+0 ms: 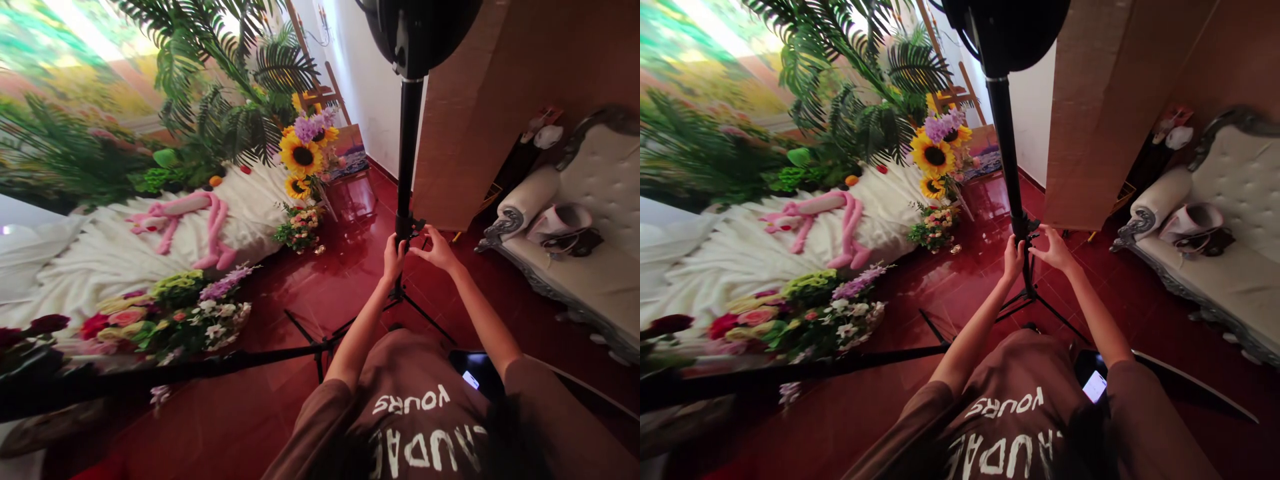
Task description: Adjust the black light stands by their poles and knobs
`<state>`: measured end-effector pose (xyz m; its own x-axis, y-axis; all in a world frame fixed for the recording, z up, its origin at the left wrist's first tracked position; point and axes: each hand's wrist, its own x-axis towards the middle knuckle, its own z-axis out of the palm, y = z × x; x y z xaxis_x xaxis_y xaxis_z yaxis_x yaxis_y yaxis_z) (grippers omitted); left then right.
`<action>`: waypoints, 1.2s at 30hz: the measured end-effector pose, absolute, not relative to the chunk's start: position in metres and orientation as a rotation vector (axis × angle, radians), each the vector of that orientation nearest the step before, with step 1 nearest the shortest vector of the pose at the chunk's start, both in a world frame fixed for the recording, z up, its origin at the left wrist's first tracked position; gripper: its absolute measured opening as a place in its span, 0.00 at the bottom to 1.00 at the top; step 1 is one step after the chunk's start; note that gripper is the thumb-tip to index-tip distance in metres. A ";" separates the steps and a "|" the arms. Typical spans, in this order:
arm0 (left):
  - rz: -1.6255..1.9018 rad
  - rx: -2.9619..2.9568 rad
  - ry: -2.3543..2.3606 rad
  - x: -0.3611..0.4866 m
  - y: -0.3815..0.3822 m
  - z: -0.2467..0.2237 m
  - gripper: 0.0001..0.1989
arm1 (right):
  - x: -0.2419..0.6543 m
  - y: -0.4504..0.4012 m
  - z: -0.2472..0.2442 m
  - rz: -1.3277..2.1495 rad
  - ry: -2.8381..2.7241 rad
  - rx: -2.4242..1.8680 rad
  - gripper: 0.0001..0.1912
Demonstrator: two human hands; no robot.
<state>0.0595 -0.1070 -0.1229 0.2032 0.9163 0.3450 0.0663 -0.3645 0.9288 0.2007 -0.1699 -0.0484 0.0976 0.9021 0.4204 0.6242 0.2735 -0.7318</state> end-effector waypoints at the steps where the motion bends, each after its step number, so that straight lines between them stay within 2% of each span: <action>1: 1.264 1.634 0.950 0.059 -0.108 -0.122 0.19 | 0.203 -0.179 -0.054 0.344 -1.590 -1.439 0.27; 3: 1.255 1.632 0.956 0.059 -0.109 -0.121 0.19 | 0.204 -0.194 -0.064 0.292 -1.562 -1.464 0.22; 5: 1.254 1.632 0.960 0.059 -0.109 -0.120 0.19 | 0.201 -0.203 -0.074 0.266 -1.581 -1.511 0.21; 10: 1.249 1.632 0.951 0.059 -0.107 -0.122 0.19 | 0.191 -0.201 -0.093 0.264 -1.713 -1.585 0.34; 13: 1.247 1.634 0.953 0.059 -0.106 -0.123 0.19 | 0.188 -0.192 -0.100 0.251 -1.732 -1.594 0.37; 19: 1.250 1.646 0.959 0.059 -0.107 -0.120 0.19 | 0.189 -0.183 -0.102 0.201 -1.770 -1.640 0.33; 25: 1.244 1.656 0.951 0.058 -0.107 -0.119 0.19 | 0.194 -0.155 -0.092 0.118 -1.810 -1.656 0.24; 29: 1.242 1.680 0.945 0.057 -0.105 -0.120 0.19 | 0.204 -0.137 -0.085 0.249 -1.780 -1.640 0.19; 32: 1.250 1.692 0.934 0.056 -0.104 -0.122 0.19 | 0.208 -0.131 -0.082 0.406 -1.647 -1.585 0.20; 36: 1.252 1.690 0.909 0.055 -0.102 -0.123 0.19 | 0.202 -0.123 -0.083 0.409 -1.484 -1.598 0.24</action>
<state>0.0547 -0.1024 -0.1233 0.2431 0.8962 0.3712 0.0750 -0.3988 0.9140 0.2018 -0.1227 -0.0834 0.2281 0.9194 0.3203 0.6252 0.1139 -0.7721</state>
